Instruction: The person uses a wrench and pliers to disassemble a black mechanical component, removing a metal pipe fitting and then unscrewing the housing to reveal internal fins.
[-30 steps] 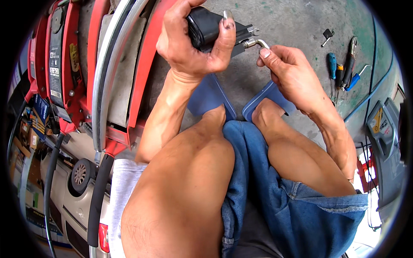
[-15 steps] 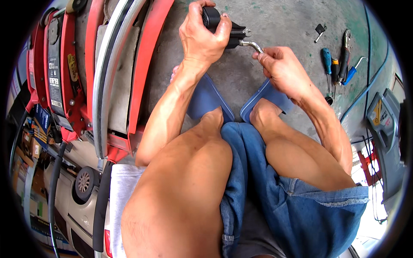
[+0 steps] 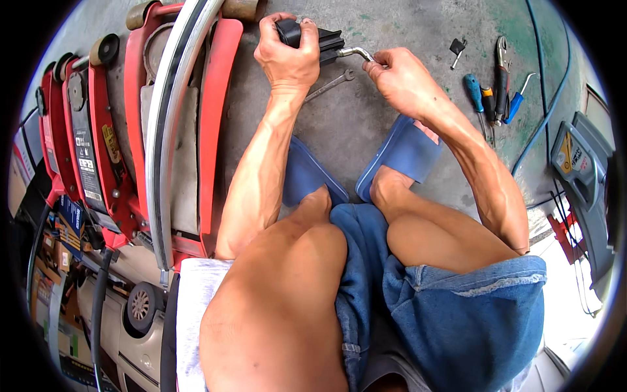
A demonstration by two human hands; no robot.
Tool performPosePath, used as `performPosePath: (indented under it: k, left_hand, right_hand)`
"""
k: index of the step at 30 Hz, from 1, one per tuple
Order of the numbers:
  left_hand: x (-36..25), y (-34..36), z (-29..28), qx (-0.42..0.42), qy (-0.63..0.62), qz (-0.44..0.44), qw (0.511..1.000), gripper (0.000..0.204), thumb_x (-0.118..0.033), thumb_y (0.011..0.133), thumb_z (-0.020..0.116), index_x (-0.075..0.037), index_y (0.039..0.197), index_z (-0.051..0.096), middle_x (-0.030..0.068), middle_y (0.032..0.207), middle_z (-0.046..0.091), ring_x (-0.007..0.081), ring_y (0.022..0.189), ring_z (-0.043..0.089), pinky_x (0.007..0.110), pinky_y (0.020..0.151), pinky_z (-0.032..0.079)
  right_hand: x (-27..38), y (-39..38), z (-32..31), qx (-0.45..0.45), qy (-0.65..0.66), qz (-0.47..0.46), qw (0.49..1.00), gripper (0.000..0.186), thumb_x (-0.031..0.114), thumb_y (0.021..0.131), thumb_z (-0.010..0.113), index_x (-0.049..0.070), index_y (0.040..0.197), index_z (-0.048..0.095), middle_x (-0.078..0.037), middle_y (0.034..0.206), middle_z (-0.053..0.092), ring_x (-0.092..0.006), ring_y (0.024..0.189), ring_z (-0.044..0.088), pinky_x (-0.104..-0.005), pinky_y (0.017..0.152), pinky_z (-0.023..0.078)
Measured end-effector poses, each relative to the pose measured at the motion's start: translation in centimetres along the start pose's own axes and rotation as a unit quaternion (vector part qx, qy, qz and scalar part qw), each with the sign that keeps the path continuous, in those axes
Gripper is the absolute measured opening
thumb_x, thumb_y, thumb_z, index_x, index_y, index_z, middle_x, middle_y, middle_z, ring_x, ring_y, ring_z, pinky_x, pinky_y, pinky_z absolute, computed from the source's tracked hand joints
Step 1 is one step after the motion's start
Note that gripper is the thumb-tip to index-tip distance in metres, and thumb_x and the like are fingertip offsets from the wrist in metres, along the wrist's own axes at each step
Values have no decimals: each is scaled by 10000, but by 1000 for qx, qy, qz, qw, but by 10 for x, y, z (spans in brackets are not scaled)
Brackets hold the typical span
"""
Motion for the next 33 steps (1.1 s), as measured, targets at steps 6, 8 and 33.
performPosePath:
  k: [6,8,33]
  left_hand:
    - [8,7,-8,5,18,8,1000,242,-197,795,765,-27,924,652,95,701,682,186,635,657,326,656,529]
    - [7,8,-4,5,22,28,999,233,-185,795,761,-27,923,647,87,691,675,177,622,647,318,644,525]
    - [23,-5,-12,10,67,129,989,252,-144,851,755,-4,993,601,92,717,682,172,648,663,308,642,531]
  right_hand:
    - [3,2,11,-10,16,-19,1000,340,201,922,523,-97,977,678,-341,928,668,-475,951,666,-522,883,496]
    - [-3,4,13,-27,-14,-54,998,327,195,923,528,-98,950,671,-345,905,657,-494,936,651,-529,874,494]
    - [-30,8,45,-94,-44,-92,990,281,236,972,560,-31,901,608,-301,760,632,-514,785,624,-562,707,485]
Point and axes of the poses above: each hand's wrist, its own y-axis towards the middle knuckle, its own z-axis out of the palm, x = y × z, the point moved 1 cm from there along y, towards the middle knuckle
